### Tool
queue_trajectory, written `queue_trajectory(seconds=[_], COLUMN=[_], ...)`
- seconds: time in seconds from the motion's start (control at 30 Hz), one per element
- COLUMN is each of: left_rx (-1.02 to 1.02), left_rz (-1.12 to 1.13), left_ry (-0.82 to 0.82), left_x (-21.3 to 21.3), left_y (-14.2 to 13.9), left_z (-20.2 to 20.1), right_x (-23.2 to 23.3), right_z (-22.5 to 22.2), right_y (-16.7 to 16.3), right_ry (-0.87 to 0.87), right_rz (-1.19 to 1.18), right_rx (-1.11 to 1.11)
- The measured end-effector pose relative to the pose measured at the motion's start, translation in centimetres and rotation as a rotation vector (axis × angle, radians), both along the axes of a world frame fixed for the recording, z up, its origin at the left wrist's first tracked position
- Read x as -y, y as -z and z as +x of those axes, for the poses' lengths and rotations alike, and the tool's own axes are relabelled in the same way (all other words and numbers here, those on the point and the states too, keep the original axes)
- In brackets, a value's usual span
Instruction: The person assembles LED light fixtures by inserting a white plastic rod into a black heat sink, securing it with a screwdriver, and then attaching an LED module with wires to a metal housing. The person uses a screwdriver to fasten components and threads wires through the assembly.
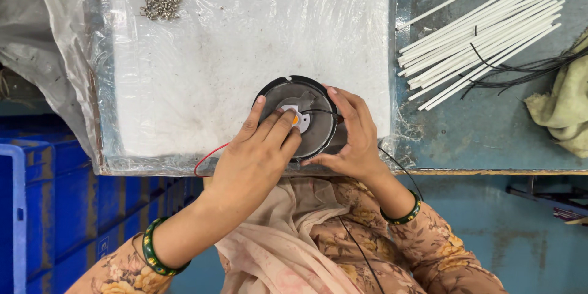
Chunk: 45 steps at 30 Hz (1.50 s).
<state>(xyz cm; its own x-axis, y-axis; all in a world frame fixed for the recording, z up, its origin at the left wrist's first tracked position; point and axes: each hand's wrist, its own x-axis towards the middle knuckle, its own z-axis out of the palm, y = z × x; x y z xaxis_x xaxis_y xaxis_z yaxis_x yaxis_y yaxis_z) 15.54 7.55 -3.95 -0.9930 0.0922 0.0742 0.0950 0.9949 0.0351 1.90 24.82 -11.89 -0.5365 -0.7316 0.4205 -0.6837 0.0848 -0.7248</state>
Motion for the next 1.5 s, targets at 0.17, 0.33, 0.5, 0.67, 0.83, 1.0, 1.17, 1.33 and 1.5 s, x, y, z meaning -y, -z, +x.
queue_trajectory(seconds=[0.17, 0.33, 0.5, 0.67, 0.83, 1.0, 1.17, 1.33, 1.5], left_rx=[0.003, 0.000, -0.023, -0.051, -0.084, -0.123, -0.154, -0.165, -0.144], left_rz=[0.012, 0.042, 0.033, 0.059, 0.026, 0.031, 0.050, 0.186, 0.216], left_ry=[0.002, 0.001, -0.007, -0.010, -0.014, -0.014, -0.006, 0.037, 0.039], left_x=[0.1, 0.2, 0.0, 0.0, -0.1, 0.3, 0.7, 1.5, 1.7], left_y=[0.0, 0.2, 0.4, 0.7, 0.8, 0.8, 1.3, 1.6, 1.6], left_z=[0.0, 0.0, 0.2, 0.4, 0.6, 0.8, 1.3, 1.4, 1.5], right_x=[0.1, 0.1, -0.1, -0.2, 0.1, -1.5, -0.5, 6.0, 9.2], right_z=[0.0, 0.0, 0.1, 0.2, 0.5, -1.9, -9.1, -17.6, -20.1], right_y=[0.1, 0.0, 0.1, 0.2, -0.3, -1.8, -2.5, -0.8, 1.2], right_ry=[0.000, 0.000, 0.005, 0.025, 0.022, -0.208, 0.145, 0.243, 0.337], right_rz=[-0.012, -0.009, 0.003, 0.017, 0.014, 0.032, 0.051, 0.064, 0.097], right_rx=[-0.011, 0.005, -0.016, -0.007, 0.000, 0.251, 0.108, 0.093, -0.190])
